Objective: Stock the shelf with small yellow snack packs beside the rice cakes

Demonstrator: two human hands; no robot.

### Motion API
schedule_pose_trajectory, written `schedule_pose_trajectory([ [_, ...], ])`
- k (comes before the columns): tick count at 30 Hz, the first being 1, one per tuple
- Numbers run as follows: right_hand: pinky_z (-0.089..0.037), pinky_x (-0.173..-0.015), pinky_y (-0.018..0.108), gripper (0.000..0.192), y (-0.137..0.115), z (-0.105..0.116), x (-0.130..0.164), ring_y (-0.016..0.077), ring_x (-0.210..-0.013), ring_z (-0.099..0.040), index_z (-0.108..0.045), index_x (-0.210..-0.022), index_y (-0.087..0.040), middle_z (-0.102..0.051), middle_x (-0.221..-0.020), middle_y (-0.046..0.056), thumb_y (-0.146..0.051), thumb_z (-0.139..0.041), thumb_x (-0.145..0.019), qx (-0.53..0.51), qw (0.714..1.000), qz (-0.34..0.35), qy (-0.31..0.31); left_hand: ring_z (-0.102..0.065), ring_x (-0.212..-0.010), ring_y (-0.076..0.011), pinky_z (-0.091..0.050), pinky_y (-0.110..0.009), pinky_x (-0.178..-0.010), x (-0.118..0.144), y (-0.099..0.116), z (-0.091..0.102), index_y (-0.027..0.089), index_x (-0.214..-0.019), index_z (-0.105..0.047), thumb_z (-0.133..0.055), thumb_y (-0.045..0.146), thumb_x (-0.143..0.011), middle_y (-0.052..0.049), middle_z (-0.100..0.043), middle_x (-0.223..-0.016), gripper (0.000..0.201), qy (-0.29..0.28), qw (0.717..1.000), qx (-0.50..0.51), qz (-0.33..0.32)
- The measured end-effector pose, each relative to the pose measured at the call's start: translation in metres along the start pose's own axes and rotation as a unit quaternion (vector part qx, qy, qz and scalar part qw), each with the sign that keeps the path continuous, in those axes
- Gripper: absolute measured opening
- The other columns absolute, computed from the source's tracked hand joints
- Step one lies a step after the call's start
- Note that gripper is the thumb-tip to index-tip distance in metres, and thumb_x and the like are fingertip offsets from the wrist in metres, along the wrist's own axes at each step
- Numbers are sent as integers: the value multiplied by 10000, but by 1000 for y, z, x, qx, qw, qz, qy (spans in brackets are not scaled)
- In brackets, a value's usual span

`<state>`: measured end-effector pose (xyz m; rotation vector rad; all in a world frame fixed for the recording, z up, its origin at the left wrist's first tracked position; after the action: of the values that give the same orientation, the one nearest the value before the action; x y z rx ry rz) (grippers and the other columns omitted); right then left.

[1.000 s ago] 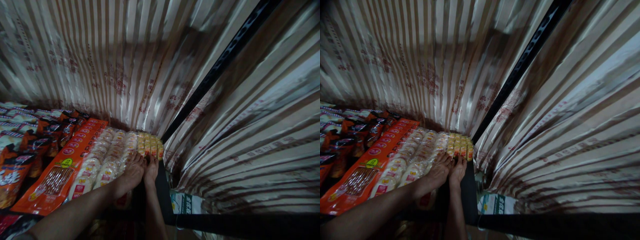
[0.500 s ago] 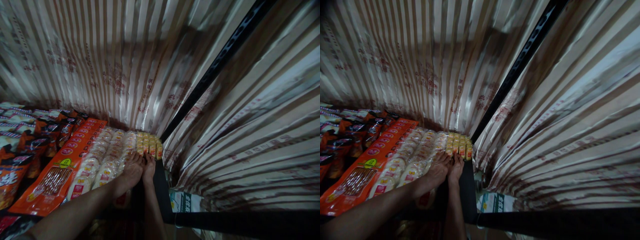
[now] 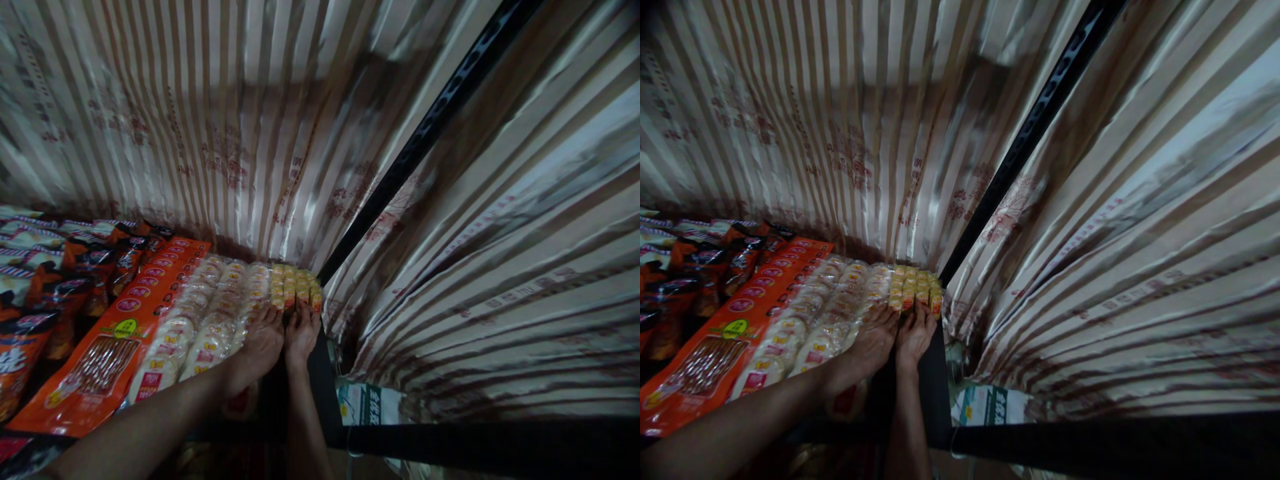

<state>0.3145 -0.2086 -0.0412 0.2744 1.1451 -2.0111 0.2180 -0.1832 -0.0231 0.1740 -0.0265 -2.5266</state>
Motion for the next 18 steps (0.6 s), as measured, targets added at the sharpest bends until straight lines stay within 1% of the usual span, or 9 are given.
schedule_pose_trajectory([
  [3,-422,-933,403,420,-1,2,-3,254,-1077,-508,-646,-1163,-110,-589,-1132,170,-204,-383,-849,6,1000,14,9,-468,-1274,-250,-294,-430,-1121,0,2,0,56,-1125,-645,-411,65,-865,-176,-586,-1289,350,-2,1000,-2,-9],
  [6,-415,-944,404,440,4,-3,-3,253,-1097,-502,-636,-1184,-111,-572,-1187,169,-210,-373,-846,12,1000,18,0,-462,-1279,-235,-280,-427,-1126,-4,4,0,89,-1149,-636,-409,78,-867,-144,-581,-1306,362,-1,1000,-9,-12],
  [9,-418,-939,408,450,15,-9,-1,254,-1089,-501,-631,-1197,-125,-563,-1202,160,-242,-371,-849,18,1000,5,-7,-454,-1288,-225,-269,-441,-1134,-10,5,0,125,-1184,-621,-399,94,-883,-117,-574,-1324,376,0,1000,-10,-12],
  [11,-419,-941,410,450,22,-14,0,256,-1093,-497,-633,-1194,-129,-557,-1215,159,-258,-381,-845,14,1000,-1,-14,-424,-1318,-228,-261,-444,-1143,-13,6,2,133,-1221,-603,-384,127,-911,-112,-551,-1355,380,6,1000,-3,-17],
  [15,-411,-964,418,443,29,-20,2,265,-1120,-488,-640,-1184,-126,-543,-1242,171,-256,-400,-835,-13,999,-9,-28,-326,-1389,-244,-256,-457,-1157,-14,6,6,146,-1311,-537,-336,205,-963,-85,-452,-1452,407,9,1000,13,-26],
  [18,-418,-964,429,430,28,-23,3,269,-1125,-489,-642,-1179,-126,-534,-1242,179,-257,-410,-842,-33,999,-14,-31,-301,-1404,-234,-238,-479,-1166,-15,2,4,156,-1323,-526,-327,201,-965,-80,-447,-1457,411,17,999,19,-21],
])
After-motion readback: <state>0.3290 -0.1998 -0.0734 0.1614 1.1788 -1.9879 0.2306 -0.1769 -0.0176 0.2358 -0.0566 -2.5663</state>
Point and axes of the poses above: each hand's wrist, its own x-axis away from the middle knuckle, its own z-axis out of the back of the hand, y = z × x, the point moved 7 cm from there along -x, towards the middle knuckle
